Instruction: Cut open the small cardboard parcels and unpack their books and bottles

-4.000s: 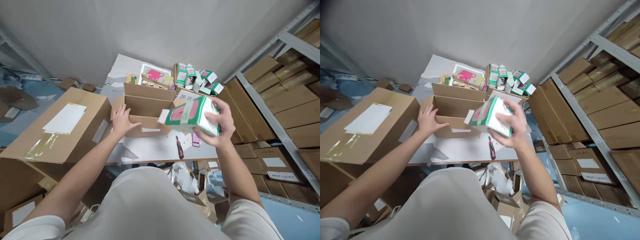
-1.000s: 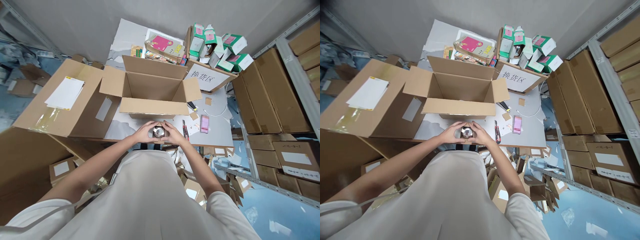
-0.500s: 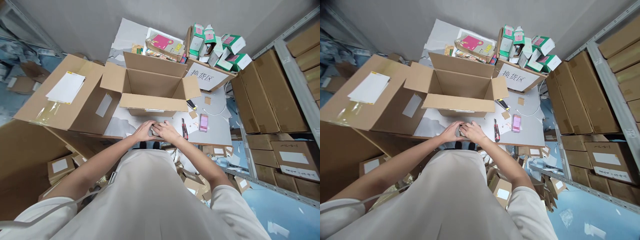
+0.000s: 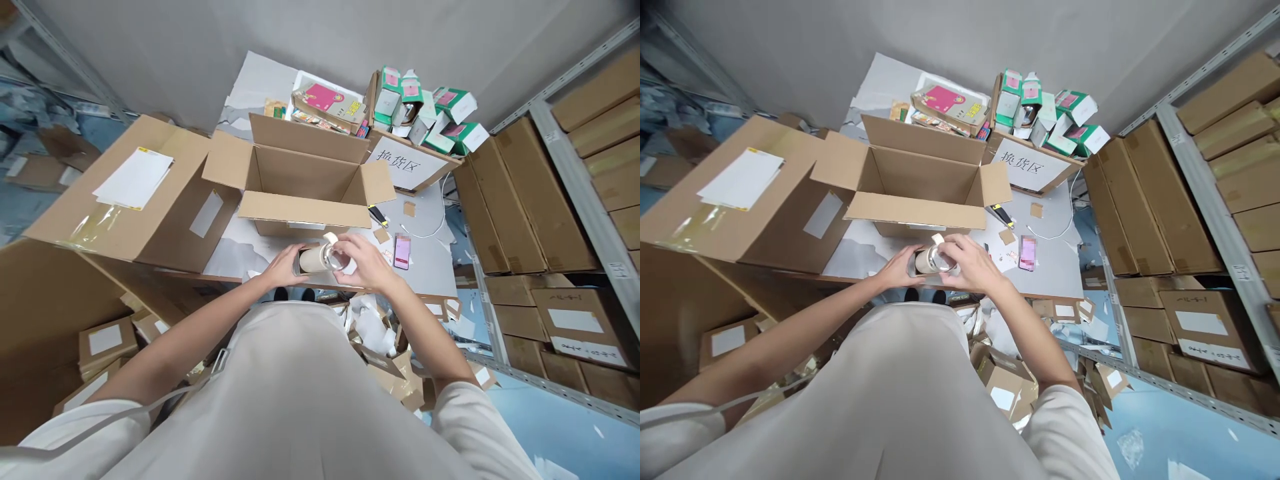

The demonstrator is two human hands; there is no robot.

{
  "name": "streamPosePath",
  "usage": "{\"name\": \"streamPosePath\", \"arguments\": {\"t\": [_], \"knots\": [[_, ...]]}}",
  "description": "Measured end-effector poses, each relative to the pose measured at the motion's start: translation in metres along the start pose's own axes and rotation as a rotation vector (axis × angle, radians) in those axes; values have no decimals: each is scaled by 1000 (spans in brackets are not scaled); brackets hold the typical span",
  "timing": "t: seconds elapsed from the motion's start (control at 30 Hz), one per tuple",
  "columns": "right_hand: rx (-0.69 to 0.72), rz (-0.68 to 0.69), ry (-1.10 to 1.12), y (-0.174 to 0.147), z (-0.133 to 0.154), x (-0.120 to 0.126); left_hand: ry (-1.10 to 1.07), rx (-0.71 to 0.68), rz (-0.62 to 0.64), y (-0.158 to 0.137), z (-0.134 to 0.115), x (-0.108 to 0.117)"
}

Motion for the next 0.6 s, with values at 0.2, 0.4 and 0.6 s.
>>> {"name": "streamPosePath", "arguments": {"t": [0.2,0.4,0.6], "knots": [[19,-390,163,6,10,57,25,65,-2,-7,-10,14],[40,-606,328,31,7,95,-201,-32,-221,-4,-72,47],[82,-626,424,61,-1,116,-699,68,-520,22,-100,63]]}}
Point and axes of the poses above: each hand's wrist, its own y-axis towards the middle knuckle, its own x-axis out of the back of the hand, z = x × y, the point moved 2 cm from there along y, towards the middle knuckle, and after that the axes turned 11 degrees about y, right-handed, at the moved point
